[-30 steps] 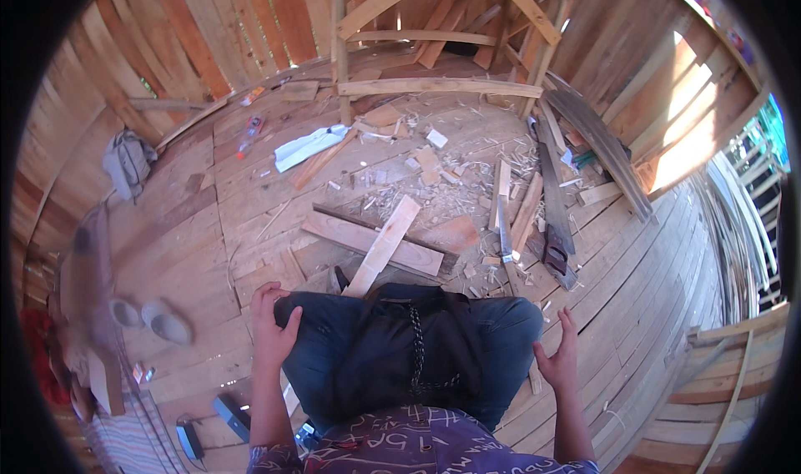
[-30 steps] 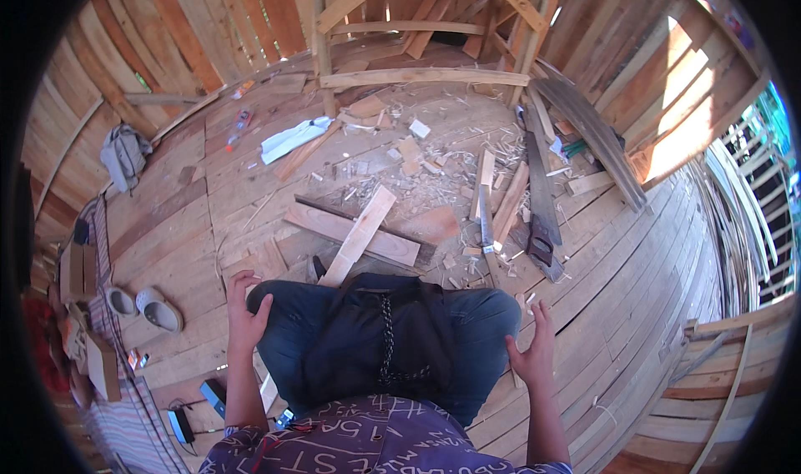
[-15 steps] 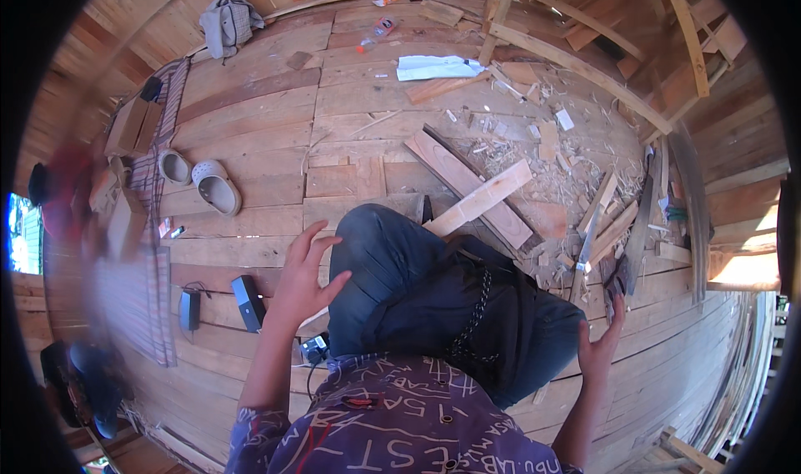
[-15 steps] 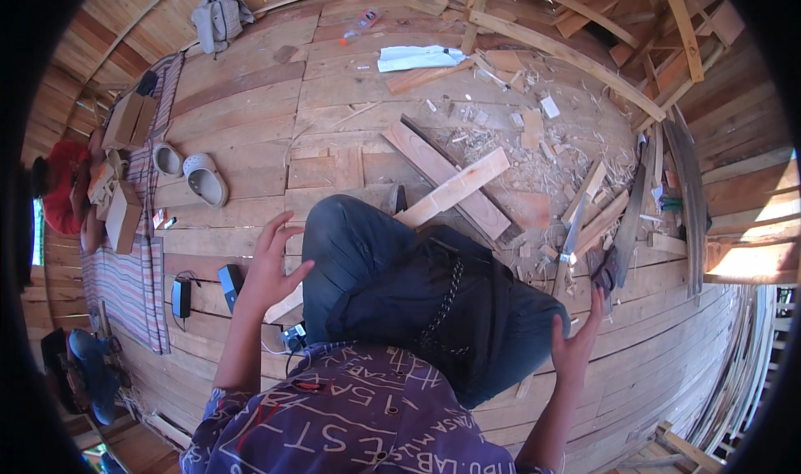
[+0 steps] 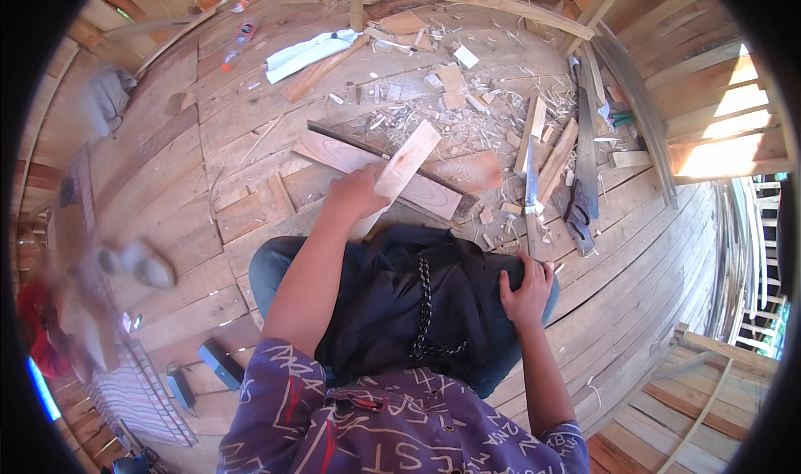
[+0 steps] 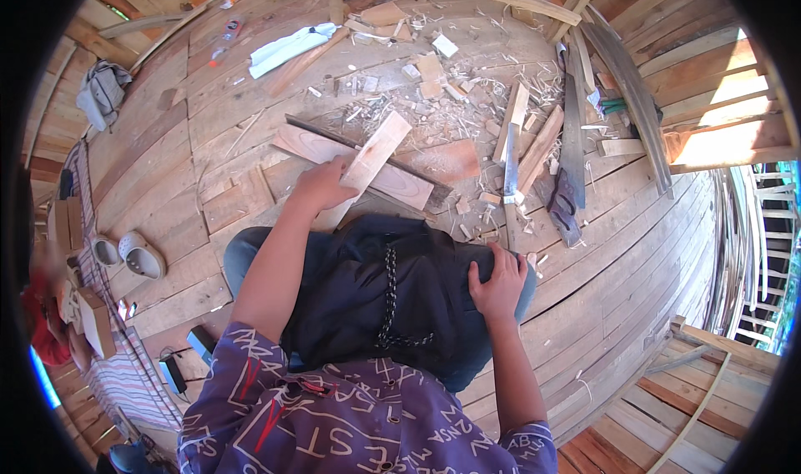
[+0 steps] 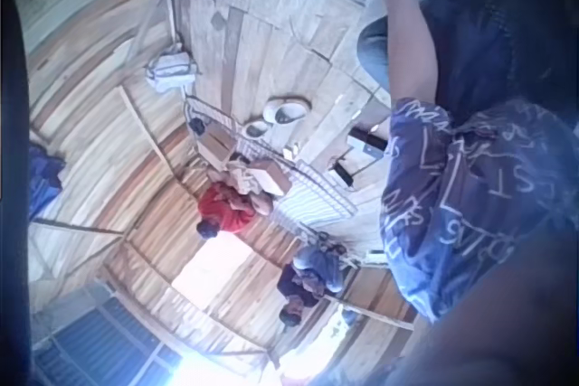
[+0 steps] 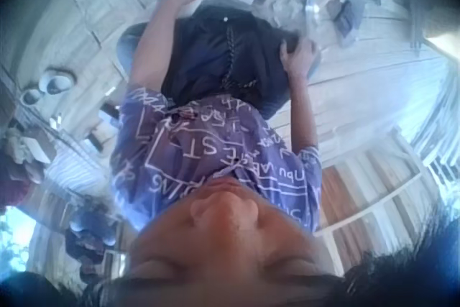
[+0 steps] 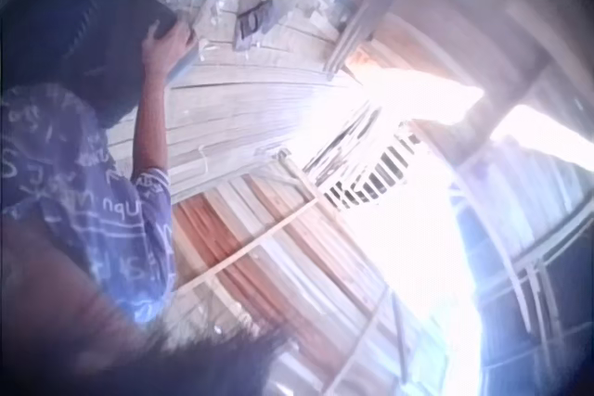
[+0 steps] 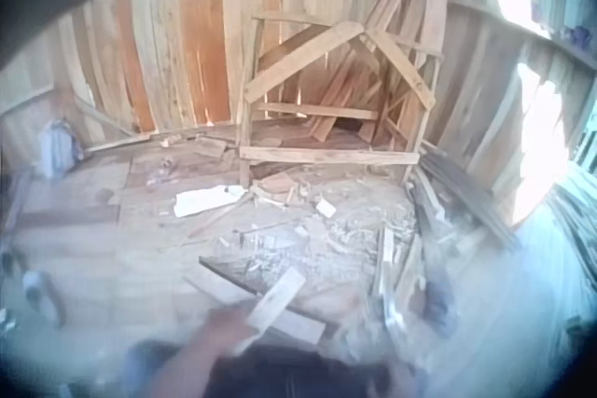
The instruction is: The person uses a hand saw to cut a small wooden plank while sitting on a wooden floor.
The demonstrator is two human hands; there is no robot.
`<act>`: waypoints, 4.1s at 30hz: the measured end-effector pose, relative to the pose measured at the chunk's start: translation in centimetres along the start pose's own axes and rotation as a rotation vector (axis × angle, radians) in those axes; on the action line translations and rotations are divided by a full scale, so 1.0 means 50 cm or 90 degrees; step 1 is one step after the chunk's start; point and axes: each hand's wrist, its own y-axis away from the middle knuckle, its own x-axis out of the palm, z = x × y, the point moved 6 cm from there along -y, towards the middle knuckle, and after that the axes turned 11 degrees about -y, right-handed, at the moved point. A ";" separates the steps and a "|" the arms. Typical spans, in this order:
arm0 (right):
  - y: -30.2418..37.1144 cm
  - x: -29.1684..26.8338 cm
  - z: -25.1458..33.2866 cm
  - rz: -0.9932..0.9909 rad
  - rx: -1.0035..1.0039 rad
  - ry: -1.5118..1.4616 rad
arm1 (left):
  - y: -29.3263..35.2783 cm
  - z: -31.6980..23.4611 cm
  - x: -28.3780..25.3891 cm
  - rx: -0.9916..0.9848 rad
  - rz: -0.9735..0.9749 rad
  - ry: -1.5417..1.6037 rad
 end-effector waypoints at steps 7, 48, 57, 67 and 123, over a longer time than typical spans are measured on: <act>-0.028 0.015 -0.002 0.021 0.051 0.024 | -0.067 0.006 0.024 0.052 0.074 0.064; -0.007 0.042 -0.014 0.040 0.007 0.074 | 0.652 0.480 0.394 -0.358 0.045 0.085; 0.009 0.030 -0.009 0.015 -0.020 0.116 | 0.666 0.428 0.467 -0.346 -0.056 0.122; 0.015 0.009 0.025 -0.037 -0.037 0.089 | 0.620 0.460 0.451 -0.329 -0.060 0.193; -0.276 0.041 0.207 0.061 0.402 -1.480 | 0.688 0.328 -0.534 -0.281 -0.880 -0.465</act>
